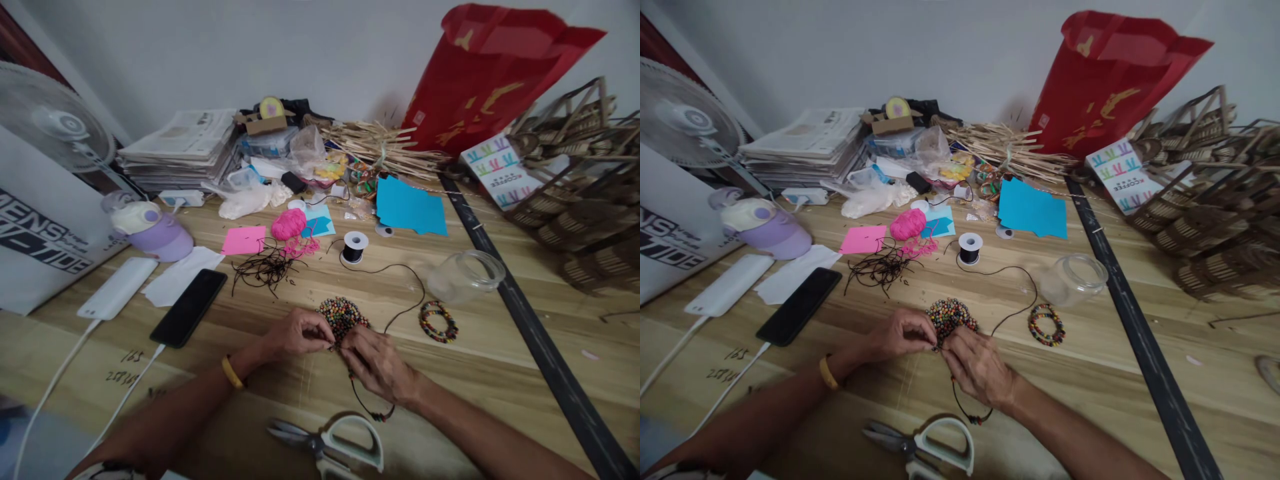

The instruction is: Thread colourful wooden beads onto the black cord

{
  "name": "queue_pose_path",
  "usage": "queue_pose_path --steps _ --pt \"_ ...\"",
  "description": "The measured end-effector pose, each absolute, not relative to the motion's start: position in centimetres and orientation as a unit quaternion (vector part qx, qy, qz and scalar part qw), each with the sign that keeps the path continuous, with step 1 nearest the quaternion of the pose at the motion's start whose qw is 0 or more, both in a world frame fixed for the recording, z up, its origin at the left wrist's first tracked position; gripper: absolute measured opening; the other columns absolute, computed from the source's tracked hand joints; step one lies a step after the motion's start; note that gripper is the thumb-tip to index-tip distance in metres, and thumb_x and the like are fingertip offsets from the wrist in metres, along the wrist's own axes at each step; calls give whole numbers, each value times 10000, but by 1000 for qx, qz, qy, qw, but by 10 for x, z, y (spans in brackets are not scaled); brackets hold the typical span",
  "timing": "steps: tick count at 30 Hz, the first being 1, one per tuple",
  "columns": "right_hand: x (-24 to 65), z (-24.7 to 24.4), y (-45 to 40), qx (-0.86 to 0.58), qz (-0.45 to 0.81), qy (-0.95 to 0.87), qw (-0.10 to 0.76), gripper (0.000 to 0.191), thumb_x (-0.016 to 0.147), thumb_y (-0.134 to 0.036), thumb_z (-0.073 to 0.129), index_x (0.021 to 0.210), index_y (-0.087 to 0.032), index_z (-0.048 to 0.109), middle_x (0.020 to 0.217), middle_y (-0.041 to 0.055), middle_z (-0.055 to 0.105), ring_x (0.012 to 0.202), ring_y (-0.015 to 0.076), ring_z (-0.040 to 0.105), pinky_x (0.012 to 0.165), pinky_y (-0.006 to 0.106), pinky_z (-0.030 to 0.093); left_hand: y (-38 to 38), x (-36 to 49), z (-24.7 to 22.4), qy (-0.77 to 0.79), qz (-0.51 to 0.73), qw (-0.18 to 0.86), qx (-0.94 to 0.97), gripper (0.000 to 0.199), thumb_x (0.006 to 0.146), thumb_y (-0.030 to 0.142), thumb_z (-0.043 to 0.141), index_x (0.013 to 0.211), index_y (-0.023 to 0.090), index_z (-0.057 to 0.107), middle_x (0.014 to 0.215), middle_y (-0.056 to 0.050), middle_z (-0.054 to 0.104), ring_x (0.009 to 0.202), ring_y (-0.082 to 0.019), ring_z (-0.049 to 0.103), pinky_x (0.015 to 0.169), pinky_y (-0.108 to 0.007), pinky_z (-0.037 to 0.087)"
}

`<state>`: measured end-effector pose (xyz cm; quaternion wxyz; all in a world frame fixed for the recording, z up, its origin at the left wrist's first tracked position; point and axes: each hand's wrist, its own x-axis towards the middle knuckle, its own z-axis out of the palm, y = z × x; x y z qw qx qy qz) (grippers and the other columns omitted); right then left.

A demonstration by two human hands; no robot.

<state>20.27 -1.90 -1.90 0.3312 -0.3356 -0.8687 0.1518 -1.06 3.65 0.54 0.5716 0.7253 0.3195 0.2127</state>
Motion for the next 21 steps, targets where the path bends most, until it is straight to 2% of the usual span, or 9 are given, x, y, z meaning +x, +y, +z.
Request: queue_pose_path --steps 21 --pt "202 -20 -19 -330 154 -873 325 110 955 -167 418 928 -168 524 815 59 595 726 159 550 624 258 427 36 -10 3 326 204 583 716 151 731 228 688 806 97 692 803 -79 717 736 -136 652 689 -228 516"
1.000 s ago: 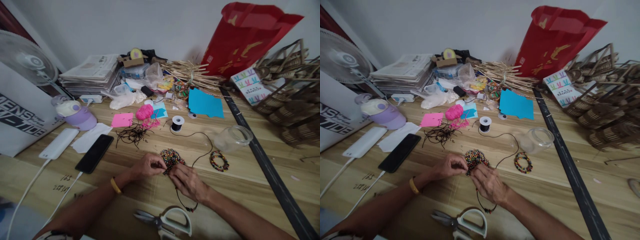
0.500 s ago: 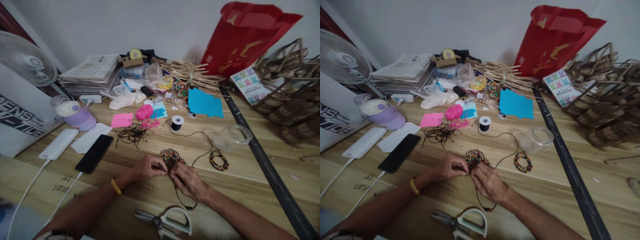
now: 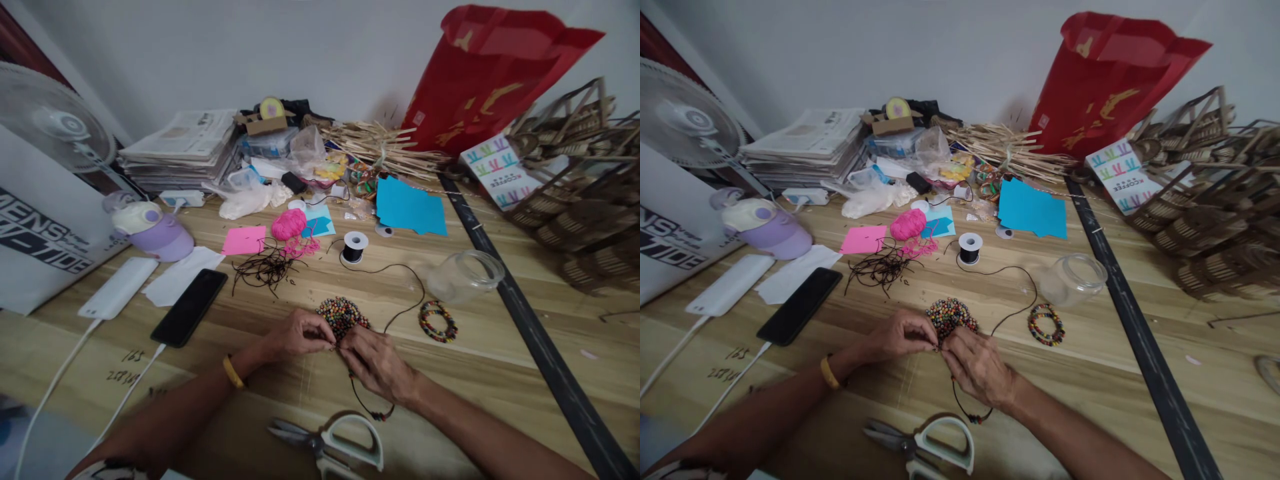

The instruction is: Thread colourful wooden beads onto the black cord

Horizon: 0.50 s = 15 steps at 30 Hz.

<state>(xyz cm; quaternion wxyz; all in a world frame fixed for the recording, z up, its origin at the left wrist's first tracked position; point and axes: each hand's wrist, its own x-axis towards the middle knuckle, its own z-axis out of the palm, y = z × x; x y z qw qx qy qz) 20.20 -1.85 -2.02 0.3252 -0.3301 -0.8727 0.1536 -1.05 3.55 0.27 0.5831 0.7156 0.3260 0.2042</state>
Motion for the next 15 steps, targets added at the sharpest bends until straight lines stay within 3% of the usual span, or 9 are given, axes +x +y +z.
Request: queue_pose_path --steps 15 --pt "201 -19 -19 -331 149 -873 324 96 955 -160 425 923 -172 514 813 53 591 712 156 544 615 255 414 35 -10 4 313 200 560 740 139 745 216 669 805 95 699 802 -86 723 736 -143 652 684 -227 508"
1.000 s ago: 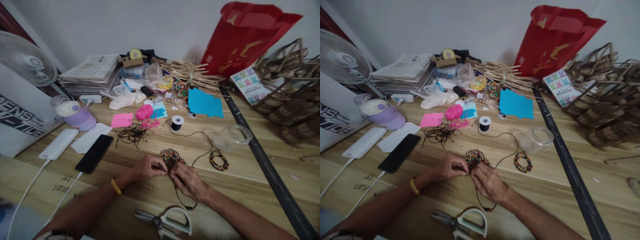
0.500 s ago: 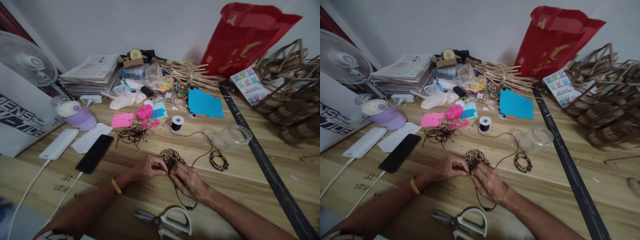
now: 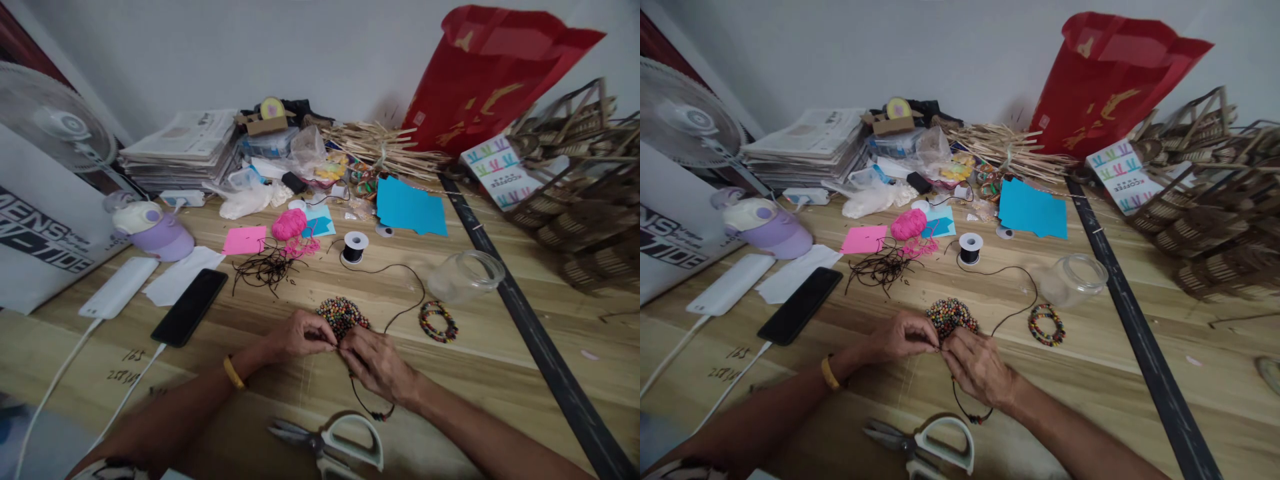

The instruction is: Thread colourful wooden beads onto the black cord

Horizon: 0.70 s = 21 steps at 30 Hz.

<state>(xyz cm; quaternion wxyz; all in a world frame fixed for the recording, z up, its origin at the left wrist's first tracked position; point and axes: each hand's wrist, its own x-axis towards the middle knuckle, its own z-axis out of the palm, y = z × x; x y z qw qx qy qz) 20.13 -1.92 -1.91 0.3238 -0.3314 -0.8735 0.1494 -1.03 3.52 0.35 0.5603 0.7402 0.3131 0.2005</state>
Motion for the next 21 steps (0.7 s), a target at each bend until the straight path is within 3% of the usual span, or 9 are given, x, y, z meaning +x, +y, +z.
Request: queue_pose_path --steps 21 --pt "201 -18 -19 -315 126 -880 332 95 960 -163 428 937 -164 520 799 51 594 717 153 563 597 250 414 33 -10 -2 305 190 547 756 141 754 204 651 832 100 705 809 -81 718 739 -141 643 682 -217 490"
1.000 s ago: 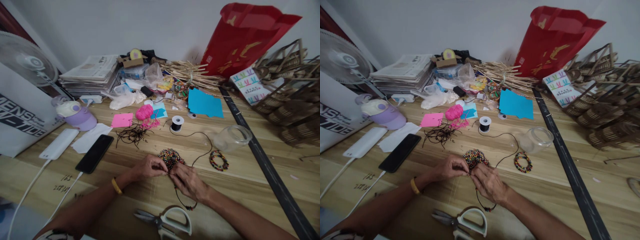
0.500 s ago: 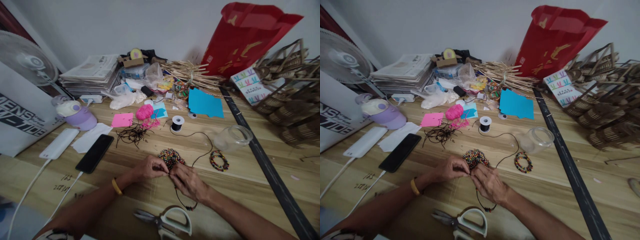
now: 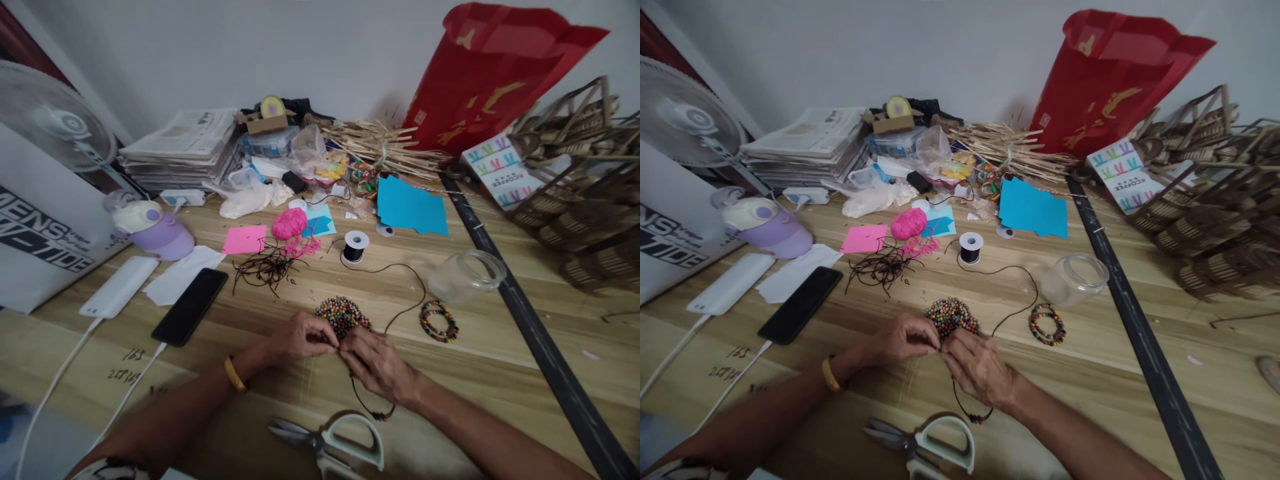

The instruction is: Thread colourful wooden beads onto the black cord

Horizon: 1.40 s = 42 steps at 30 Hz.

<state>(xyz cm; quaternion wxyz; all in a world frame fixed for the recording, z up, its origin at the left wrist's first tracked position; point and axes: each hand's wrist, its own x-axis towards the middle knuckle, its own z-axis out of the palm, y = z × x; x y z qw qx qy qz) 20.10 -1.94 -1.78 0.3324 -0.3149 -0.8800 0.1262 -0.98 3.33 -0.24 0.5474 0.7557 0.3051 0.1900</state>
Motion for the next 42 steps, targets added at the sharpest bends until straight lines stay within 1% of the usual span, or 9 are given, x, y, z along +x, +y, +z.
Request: queue_pose_path --steps 3,7,15,21,27,32,39,42 --pt "201 -17 -20 -316 127 -880 331 112 969 -172 423 936 -163 530 807 55 606 732 151 578 609 251 417 33 -10 -5 302 195 561 746 134 744 196 656 826 103 706 815 -76 718 749 -140 644 684 -212 489" --pt "200 -14 -19 -307 132 -872 357 95 971 -202 453 940 -162 534 789 50 624 721 146 591 604 247 420 31 -9 -3 321 195 587 717 133 727 199 677 816 102 697 788 -64 715 715 -126 636 664 -202 482" --pt "197 -10 -18 -288 154 -869 373 121 979 -239 440 944 -171 534 758 46 635 659 140 591 572 236 440 28 -7 -1 347 213 634 658 172 664 247 740 710 97 670 717 -53 686 662 -120 617 633 -205 470" --pt "198 -15 -19 -289 164 -865 375 117 975 -241 444 957 -169 535 780 57 634 690 144 599 613 239 468 28 -6 -4 344 232 642 645 199 668 266 744 730 91 673 722 -61 693 668 -119 625 658 -211 483" --pt "198 -18 -18 -286 192 -859 379 103 972 -233 449 922 -172 515 761 51 619 692 146 588 620 241 478 30 -8 -4 335 219 597 695 168 708 256 706 772 101 698 771 -74 717 700 -131 638 658 -216 493" --pt "200 -14 -18 -273 164 -874 366 156 983 -225 415 906 -168 538 777 61 625 715 150 591 627 238 487 31 -8 -5 316 221 575 722 135 735 233 678 787 112 706 790 -78 724 719 -141 651 671 -223 499" --pt "202 -13 -19 -266 150 -882 358 175 987 -205 399 941 -153 560 820 75 641 764 154 607 656 237 507 35 -7 -2 272 241 517 775 116 774 216 672 790 110 715 800 -99 721 752 -156 658 707 -239 494" --pt "202 -12 -19 -265 152 -881 360 185 991 -206 385 952 -150 557 817 76 632 763 148 610 658 235 517 36 -7 1 265 241 510 782 111 783 207 664 796 110 716 803 -97 721 753 -151 657 711 -234 491"
